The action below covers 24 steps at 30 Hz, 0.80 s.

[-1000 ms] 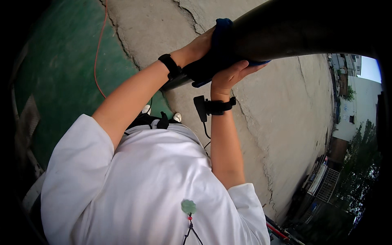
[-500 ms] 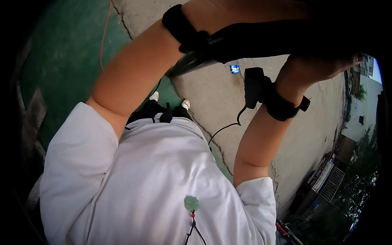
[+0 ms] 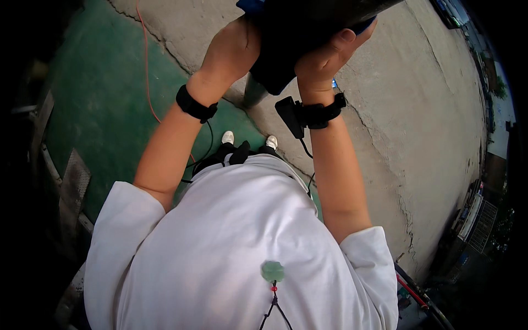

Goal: The person wipes the exterior of a blue barrel, a metal pole, and a red lifting tool using a blue cloth.

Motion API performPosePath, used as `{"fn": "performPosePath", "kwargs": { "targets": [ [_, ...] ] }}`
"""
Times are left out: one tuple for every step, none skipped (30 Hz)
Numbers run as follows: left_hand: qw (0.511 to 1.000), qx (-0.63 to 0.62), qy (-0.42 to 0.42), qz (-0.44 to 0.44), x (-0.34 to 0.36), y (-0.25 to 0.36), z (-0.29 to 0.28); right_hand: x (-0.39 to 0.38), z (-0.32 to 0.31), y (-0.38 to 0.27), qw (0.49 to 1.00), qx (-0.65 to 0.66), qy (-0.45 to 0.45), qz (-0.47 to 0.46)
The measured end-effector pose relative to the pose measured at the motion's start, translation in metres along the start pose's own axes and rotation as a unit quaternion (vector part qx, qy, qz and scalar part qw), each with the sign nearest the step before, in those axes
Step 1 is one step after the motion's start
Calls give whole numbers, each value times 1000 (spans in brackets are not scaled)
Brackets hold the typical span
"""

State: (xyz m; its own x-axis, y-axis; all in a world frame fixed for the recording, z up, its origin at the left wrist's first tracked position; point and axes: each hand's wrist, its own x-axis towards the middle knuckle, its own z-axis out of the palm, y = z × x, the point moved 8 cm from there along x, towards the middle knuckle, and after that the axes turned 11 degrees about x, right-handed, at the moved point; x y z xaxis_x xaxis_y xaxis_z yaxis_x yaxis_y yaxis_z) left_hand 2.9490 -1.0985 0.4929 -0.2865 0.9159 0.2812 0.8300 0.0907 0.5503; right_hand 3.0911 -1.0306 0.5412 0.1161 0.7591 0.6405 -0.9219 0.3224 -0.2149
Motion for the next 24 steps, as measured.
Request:
{"fn": "performPosePath", "kwargs": {
  "targets": [
    [966, 250, 24, 53, -9, 23, -17, 0, -3, -3, 999, -41, -8, -3],
    [959, 219, 142, 108, -25, 49, -44, 5, -1, -4, 978, -197, -62, -1],
    [936, 182, 257, 160, -47, 73, -70, 4, -2, -4, 957, -275, -95, -11],
    [943, 110, 224, 222, -62, 93, -83, 0, -3, -2, 942, -314, -113, -16],
    [941, 36, 190, 279, -76, 113, -98, -3, -3, -2, 936, -329, -121, -17],
    [916, 4, 192, 353, -91, 141, -104, -6, -4, -2, 933, -337, -121, -18],
    [893, -7, 200, 403, -102, 164, -109, -7, -5, -2, 930, -345, -123, -19],
    [870, -2, 215, 443, -109, 185, -117, -2, -4, -7, 926, -356, -123, -24],
    [856, 22, 239, 458, -118, 199, -129, -2, 2, -3, 928, -352, -124, -22],
    [847, 48, 263, 461, -127, 208, -141, -3, 9, -1, 929, -347, -124, -17],
    [839, 60, 286, 460, -129, 210, -146, -1, 6, 0, 926, -354, -128, -20],
    [834, 75, 309, 451, -133, 211, -152, -2, 4, 1, 925, -356, -130, -20],
    [832, 91, 327, 439, -138, 212, -156, -6, 1, 2, 925, -357, -131, -15],
    [829, 103, 344, 429, -140, 215, -161, -7, -1, 1, 924, -358, -131, -13],
    [826, 113, 360, 418, -142, 216, -166, -7, -3, 1, 923, -360, -131, -12],
    [823, 122, 372, 411, -141, 216, -168, -5, -5, 3, 923, -361, -132, -12],
    [823, 131, 384, 398, -145, 217, -171, -6, -4, 1, 922, -364, -135, -11],
    [822, 136, 391, 391, -146, 219, -172, -5, -4, -1, 919, -369, -136, -11],
    [824, 140, 394, 382, -146, 219, -171, -3, -5, -3, 918, -372, -135, -12],
    [817, 139, 405, 386, -149, 224, -174, -4, -2, -2, 905, -399, -143, -11],
    [815, 133, 400, 396, -150, 228, -172, -6, -2, 0, 908, -394, -143, -2],
    [814, 133, 397, 403, -149, 231, -171, -8, -2, 0, 912, -385, -139, -5],
    [810, 127, 399, 410, -147, 231, -169, -4, -1, 1, 914, -380, -139, -16],
    [809, 122, 397, 416, -148, 234, -168, -3, 0, 2, 915, -377, -144, -17]
  ]
}}
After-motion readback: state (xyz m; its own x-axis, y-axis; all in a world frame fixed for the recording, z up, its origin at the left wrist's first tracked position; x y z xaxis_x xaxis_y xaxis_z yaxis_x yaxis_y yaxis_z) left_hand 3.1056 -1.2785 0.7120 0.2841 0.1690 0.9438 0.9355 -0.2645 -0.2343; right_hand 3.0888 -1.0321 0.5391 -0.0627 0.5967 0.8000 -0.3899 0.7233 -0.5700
